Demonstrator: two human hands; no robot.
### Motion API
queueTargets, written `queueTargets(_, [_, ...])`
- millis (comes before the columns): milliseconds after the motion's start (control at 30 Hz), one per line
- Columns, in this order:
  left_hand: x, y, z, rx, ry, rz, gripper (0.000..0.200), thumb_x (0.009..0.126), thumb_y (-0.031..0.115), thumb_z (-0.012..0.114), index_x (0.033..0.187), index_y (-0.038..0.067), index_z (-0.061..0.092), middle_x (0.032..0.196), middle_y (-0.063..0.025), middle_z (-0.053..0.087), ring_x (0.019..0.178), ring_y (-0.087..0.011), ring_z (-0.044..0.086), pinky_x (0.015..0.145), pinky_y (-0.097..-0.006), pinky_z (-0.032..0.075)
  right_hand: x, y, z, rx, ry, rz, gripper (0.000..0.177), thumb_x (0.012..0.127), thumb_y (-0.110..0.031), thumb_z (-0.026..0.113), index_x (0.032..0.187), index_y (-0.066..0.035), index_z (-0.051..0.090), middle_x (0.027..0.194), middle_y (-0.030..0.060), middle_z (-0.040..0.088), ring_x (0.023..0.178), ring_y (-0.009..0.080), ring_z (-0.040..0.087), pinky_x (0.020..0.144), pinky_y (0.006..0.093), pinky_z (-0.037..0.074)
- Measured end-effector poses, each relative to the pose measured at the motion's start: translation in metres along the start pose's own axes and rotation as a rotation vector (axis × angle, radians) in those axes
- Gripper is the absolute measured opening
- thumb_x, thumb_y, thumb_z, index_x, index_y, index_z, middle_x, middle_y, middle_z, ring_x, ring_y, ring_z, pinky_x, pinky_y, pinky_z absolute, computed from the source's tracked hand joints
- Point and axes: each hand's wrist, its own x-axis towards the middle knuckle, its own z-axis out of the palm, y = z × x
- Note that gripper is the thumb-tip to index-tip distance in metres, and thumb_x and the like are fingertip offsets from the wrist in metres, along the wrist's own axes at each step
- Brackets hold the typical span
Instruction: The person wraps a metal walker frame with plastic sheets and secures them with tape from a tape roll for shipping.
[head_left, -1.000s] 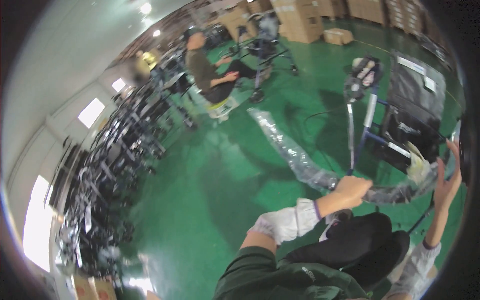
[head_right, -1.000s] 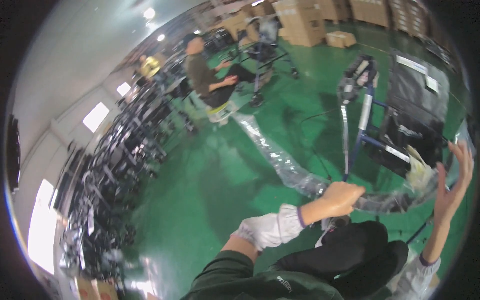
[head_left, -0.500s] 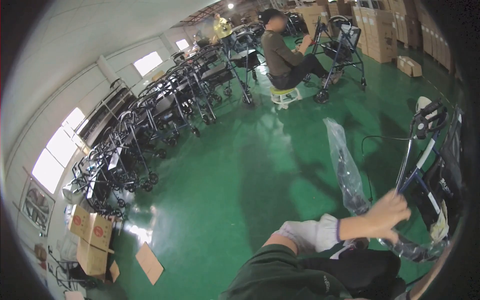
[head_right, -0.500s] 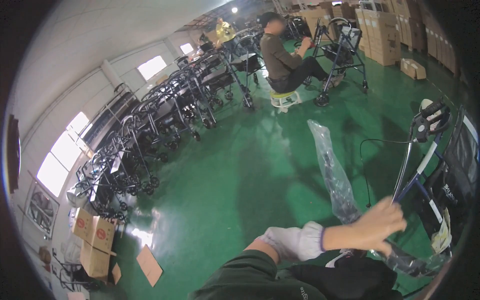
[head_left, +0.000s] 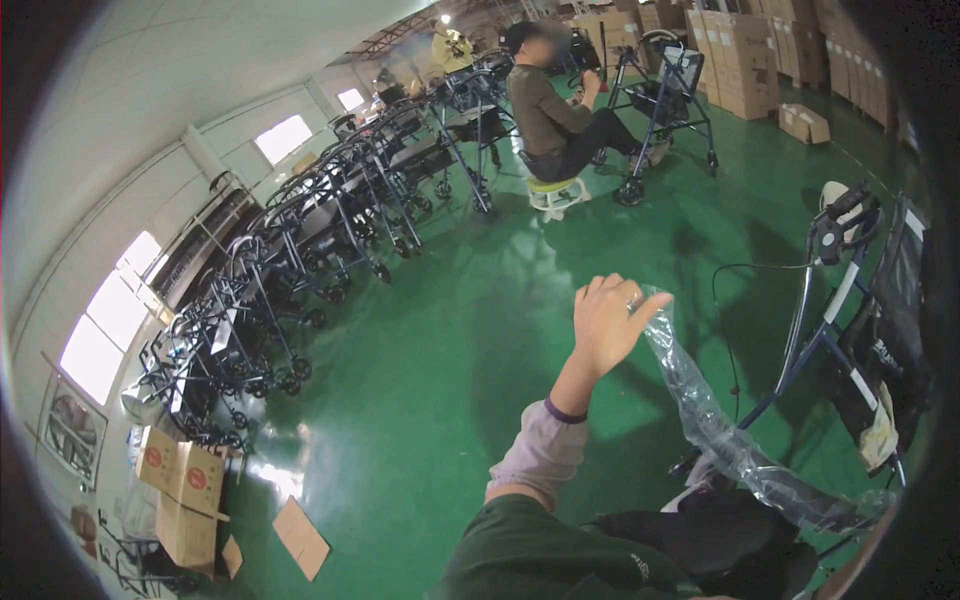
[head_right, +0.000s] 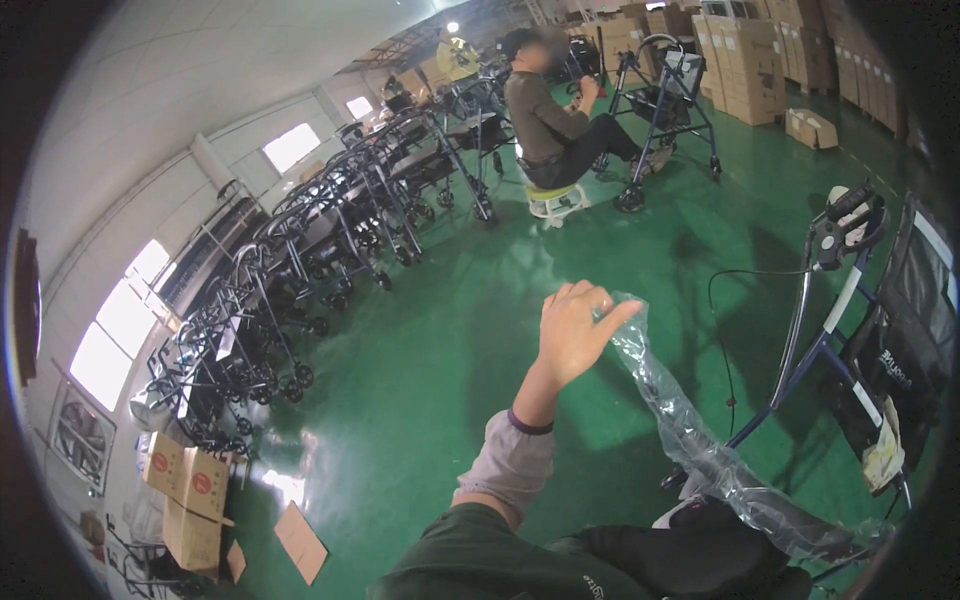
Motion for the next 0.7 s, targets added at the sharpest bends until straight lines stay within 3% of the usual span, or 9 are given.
queueTargets(100, [0.004, 0.001, 0.005, -0.105, 0.115, -0.013, 0.039, 0.092, 0.039, 0.058, 0.066, 0.012, 0.049, 0.070, 0.0014, 0.052, 0.074, -0.0218, 0.048, 0.079, -0.0354, 0.038, 0.006, -0.008, -0.002, 0.008, 0.022, -0.151, 0.033, 0.102, -0.036, 0.051, 0.094, -0.005, 0.059, 0.072, 0.0072, 0.051, 0.054, 0.0164, 0.043, 0.056, 0.0319, 0.039])
queueTargets(233, [0.014, -0.006, 0.008, -0.296, 0.147, -0.165, 0.044, 0.101, 0.033, 0.050, 0.070, 0.010, 0.029, 0.056, -0.0010, 0.031, 0.059, -0.0222, 0.024, 0.053, -0.0389, 0.027, 0.008, -0.011, -0.008, 0.013, 0.023, -0.222, 0.034, 0.101, -0.038, 0.054, 0.097, -0.004, 0.059, 0.068, 0.0046, 0.048, 0.051, 0.0132, 0.040, 0.052, 0.0306, 0.037])
queueTargets(300, [0.013, -0.004, 0.004, -0.360, 0.044, -0.273, 0.044, 0.102, 0.042, 0.045, 0.073, 0.013, 0.028, 0.059, 0.0029, 0.030, 0.058, -0.0179, 0.026, 0.056, -0.0353, 0.028, 0.007, -0.010, -0.010, 0.009, 0.020, -0.275, 0.032, 0.101, -0.033, 0.054, 0.100, -0.002, 0.062, 0.063, 0.0031, 0.045, 0.048, 0.0114, 0.035, 0.049, 0.0286, 0.032])
queueTargets(400, [0.005, 0.005, -0.003, -0.364, -0.110, -0.331, 0.047, 0.100, 0.053, 0.041, 0.077, 0.013, 0.032, 0.065, 0.0033, 0.041, 0.062, -0.0183, 0.034, 0.064, -0.0330, 0.033, 0.006, -0.004, -0.014, 0.150, -0.036, -0.319, 0.020, 0.099, -0.020, 0.058, 0.110, -0.004, 0.064, 0.088, 0.0084, 0.062, 0.069, 0.0155, 0.054, 0.068, 0.0306, 0.047])
queueTargets(500, [-0.005, 0.004, 0.001, -0.407, -0.185, -0.306, 0.052, 0.098, 0.057, 0.041, 0.076, 0.010, 0.038, 0.071, 0.0000, 0.051, 0.069, -0.0213, 0.044, 0.072, -0.0349, 0.037, 0.009, -0.004, -0.014, 0.027, 0.012, -0.307, 0.031, 0.101, -0.033, 0.054, 0.102, -0.003, 0.062, 0.068, 0.0037, 0.046, 0.051, 0.0132, 0.037, 0.052, 0.0294, 0.036])
queueTargets(600, [-0.015, 0.007, 0.006, -0.469, -0.235, -0.249, 0.047, 0.095, 0.054, 0.050, 0.079, 0.010, 0.046, 0.090, -0.0020, 0.062, 0.088, -0.0223, 0.053, 0.089, -0.0355, 0.035, 0.011, -0.010, -0.014, 0.040, 0.024, -0.286, 0.028, 0.103, -0.030, 0.050, 0.094, -0.005, 0.059, 0.065, 0.0024, 0.043, 0.048, 0.0124, 0.031, 0.049, 0.0287, 0.030])
queueTargets(700, [-0.020, 0.005, 0.022, -0.420, -0.136, -0.118, 0.040, 0.095, 0.043, 0.058, 0.073, 0.012, 0.044, 0.073, 0.0028, 0.052, 0.074, -0.0203, 0.047, 0.086, -0.0345, 0.036, 0.016, -0.010, -0.015, 0.068, -0.004, -0.344, 0.028, 0.104, -0.029, 0.047, 0.094, -0.005, 0.059, 0.064, 0.0034, 0.044, 0.047, 0.0127, 0.030, 0.048, 0.0287, 0.030])
